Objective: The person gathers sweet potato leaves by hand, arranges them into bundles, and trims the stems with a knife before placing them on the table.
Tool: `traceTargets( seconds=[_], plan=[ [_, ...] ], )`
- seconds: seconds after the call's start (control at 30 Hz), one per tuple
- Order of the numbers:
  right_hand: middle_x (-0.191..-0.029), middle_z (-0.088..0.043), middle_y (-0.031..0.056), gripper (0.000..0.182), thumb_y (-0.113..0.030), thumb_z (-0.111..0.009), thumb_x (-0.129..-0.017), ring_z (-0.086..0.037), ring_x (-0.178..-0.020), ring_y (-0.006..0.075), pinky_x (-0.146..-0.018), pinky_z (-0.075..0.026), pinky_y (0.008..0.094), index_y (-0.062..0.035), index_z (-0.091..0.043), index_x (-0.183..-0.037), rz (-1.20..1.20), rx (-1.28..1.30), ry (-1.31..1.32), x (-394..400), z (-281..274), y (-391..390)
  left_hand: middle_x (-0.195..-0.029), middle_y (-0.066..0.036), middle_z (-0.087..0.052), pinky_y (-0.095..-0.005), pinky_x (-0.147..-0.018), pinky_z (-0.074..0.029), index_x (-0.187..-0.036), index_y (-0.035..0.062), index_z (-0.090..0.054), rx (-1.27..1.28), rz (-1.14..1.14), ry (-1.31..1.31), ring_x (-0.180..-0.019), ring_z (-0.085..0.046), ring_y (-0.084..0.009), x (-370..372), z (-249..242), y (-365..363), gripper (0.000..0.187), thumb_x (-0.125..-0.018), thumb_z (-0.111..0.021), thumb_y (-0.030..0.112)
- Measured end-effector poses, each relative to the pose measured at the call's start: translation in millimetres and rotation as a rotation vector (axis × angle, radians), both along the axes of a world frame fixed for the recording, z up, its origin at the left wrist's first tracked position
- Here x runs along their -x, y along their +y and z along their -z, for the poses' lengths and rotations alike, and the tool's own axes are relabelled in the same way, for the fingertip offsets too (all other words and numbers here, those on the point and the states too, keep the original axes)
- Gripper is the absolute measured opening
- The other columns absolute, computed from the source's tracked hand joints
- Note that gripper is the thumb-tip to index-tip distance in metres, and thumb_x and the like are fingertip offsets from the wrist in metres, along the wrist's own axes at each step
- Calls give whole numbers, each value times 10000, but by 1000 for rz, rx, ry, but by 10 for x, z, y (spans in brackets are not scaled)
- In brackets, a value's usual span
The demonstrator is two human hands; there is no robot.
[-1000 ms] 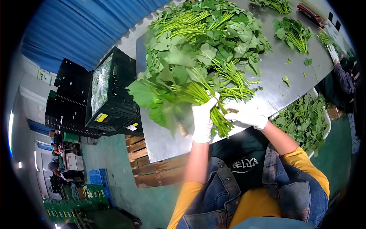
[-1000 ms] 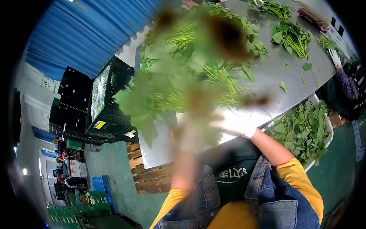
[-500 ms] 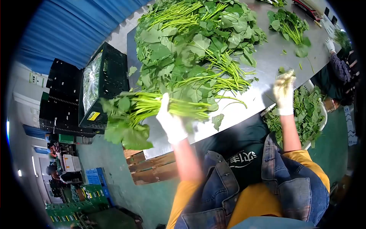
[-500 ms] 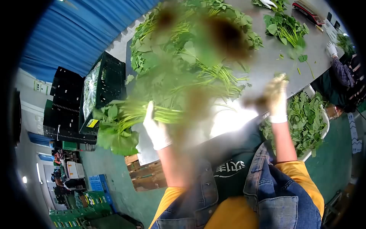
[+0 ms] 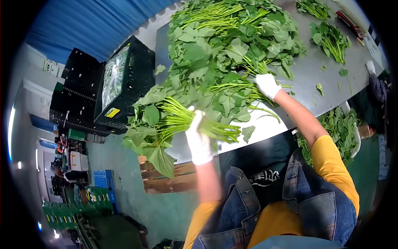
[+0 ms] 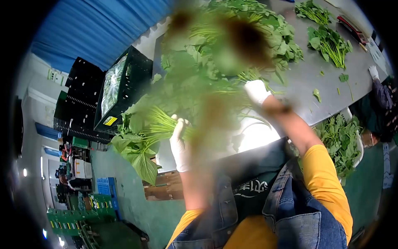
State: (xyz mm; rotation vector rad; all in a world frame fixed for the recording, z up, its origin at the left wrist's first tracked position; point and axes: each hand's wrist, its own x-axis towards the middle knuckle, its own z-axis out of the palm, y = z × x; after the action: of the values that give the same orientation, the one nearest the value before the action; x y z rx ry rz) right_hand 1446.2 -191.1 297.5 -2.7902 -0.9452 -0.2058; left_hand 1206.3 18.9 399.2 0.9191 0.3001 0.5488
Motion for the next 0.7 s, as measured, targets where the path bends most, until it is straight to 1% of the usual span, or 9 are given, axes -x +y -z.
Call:
traceTargets(
  seconds=[0.03, 0.13, 0.17, 0.2, 0.27, 0.4, 0.5, 0.6, 0.7],
  plan=[
    [-838, -662, 143, 128, -183, -625, -816, -643, -771, 326, -687, -501, 406, -113, -700, -892, -25, 56, -29, -29, -4, -2, -1170, -84, -484, -324, -944, -411, -1137, 2, -560, -156, -28, -3, -1016, -524, -158, 24, 71, 50, 249, -893, -587, 43],
    [-765, -653, 106, 184, -179, -657, -819, -615, -640, 226, -585, -468, 333, -54, -712, -942, -63, -878, -6, -30, -82, -13, -1169, -80, -475, -321, -937, -410, -1106, 1, -577, -231, -83, 65, -1010, -522, -159, 55, 93, 52, 209, -904, -576, 54],
    [-761, -650, 37, 199, -164, -638, -860, -545, -590, 107, -541, -420, 257, -14, -707, -971, 147, -1166, 519, 154, -421, 8, -1095, -86, -521, -332, -924, -421, -1098, -1, -562, -192, -96, 54, -981, -546, -177, 18, 101, 35, 215, -890, -592, 45],
    [-782, -651, -2, 205, -162, -600, -908, -487, -573, 37, -522, -383, 202, 0, -701, -982, 54, -1223, 616, 195, -550, -66, -1095, -86, -521, -332, -924, -421, -1098, -1, -562, -190, -87, 47, -981, -546, -177, -28, 95, 12, 215, -890, -592, 45],
    [-781, -647, -8, 220, -172, -583, -923, -454, -558, 25, -519, -364, 177, -6, -695, -1014, 22, -1239, 774, 327, -705, -126, -1021, -97, -579, -342, -905, -449, -1091, -4, -540, 123, -26, 18, -952, -590, -194, -151, 64, -50, 238, -868, -615, 29],
    [-800, -639, 5, 293, -236, -556, -949, -479, -583, 35, -537, -366, 165, 23, -659, -1039, -315, -1320, 912, 734, -1000, -201, -946, -102, -619, -330, -857, -488, -1090, -4, -523, 178, 48, 34, -916, -631, -204, -399, 61, -201, 268, -848, -637, 5],
    [-814, -638, 22, 280, -222, -559, -938, -500, -593, 50, -562, -389, 179, 26, -653, -1028, -293, -1357, 1153, 954, -1094, -224, -990, -137, -656, -274, -768, -519, -1097, -6, -530, 150, 205, 35, -851, -652, -192, -570, 148, -243, 285, -839, -649, -19],
    [-815, -654, 25, 261, -194, -570, -921, -501, -599, 49, -570, -399, 188, 24, -671, -1023, -207, -1254, 1150, 1037, -1011, -198, -964, -131, -663, -252, -730, -521, -1121, -39, -526, -165, 195, 64, -813, -652, -177, -569, 91, -365, 340, -814, -671, -44],
    [-785, -662, 19, 236, -163, -565, -906, -498, -597, 49, -561, -400, 195, 18, -693, -985, -122, -1071, 998, 1174, -1037, -158, -957, -120, -656, -244, -702, -519, -1118, -47, -535, 151, 254, 59, -807, -646, -168, -598, -9, -394, 339, -807, -670, -56]
  ],
)
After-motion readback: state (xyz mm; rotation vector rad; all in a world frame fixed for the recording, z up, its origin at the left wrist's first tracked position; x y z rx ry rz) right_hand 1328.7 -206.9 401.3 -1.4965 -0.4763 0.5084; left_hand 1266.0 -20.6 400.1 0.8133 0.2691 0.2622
